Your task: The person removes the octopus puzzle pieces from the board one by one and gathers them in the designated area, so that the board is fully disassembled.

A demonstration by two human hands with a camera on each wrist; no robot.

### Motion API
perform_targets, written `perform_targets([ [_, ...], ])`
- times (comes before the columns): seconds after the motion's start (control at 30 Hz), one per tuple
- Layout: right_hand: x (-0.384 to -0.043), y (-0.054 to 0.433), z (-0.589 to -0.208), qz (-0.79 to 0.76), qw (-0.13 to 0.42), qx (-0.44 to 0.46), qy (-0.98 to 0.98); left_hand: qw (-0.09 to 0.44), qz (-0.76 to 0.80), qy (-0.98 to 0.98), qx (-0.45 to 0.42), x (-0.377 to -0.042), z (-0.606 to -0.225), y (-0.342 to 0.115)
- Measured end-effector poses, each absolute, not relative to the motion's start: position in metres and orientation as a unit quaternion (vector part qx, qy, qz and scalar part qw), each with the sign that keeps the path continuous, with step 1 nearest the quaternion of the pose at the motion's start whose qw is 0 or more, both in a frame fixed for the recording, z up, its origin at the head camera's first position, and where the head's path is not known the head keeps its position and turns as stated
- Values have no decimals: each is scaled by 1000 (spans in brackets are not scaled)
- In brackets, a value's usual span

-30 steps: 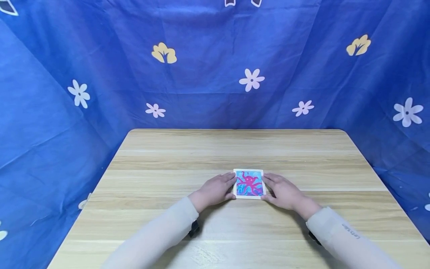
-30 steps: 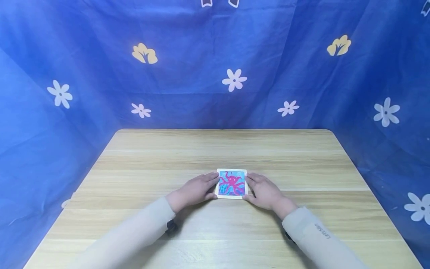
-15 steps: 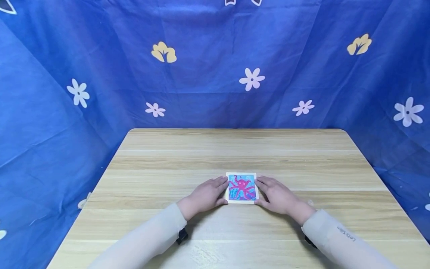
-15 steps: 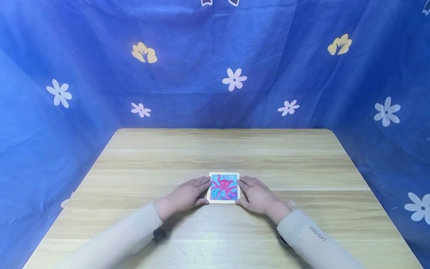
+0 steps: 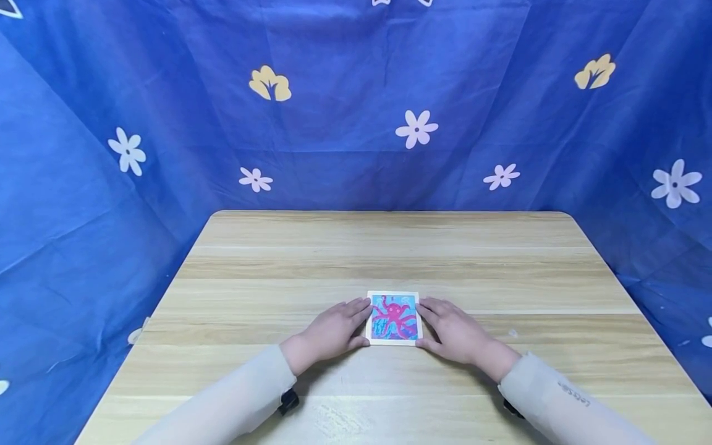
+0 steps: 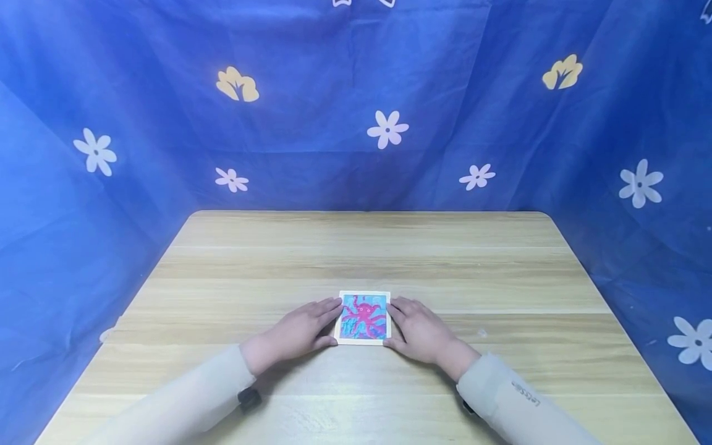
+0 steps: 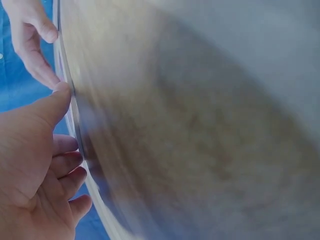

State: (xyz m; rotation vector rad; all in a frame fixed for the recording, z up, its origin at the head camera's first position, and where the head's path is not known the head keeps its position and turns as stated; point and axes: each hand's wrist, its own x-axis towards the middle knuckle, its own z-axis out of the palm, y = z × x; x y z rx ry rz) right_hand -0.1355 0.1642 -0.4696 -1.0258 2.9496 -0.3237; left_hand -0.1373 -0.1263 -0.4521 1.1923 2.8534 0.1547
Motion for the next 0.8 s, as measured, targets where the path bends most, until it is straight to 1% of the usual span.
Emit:
perform_targets([
  [0.5, -123, 164, -468, -113, 7, -330, 937, 17, 57, 918, 392, -125, -453, -131],
  [0.8, -119, 164, -468, -115, 0, -343, 932, 14, 57, 919, 390, -118, -453, -130],
])
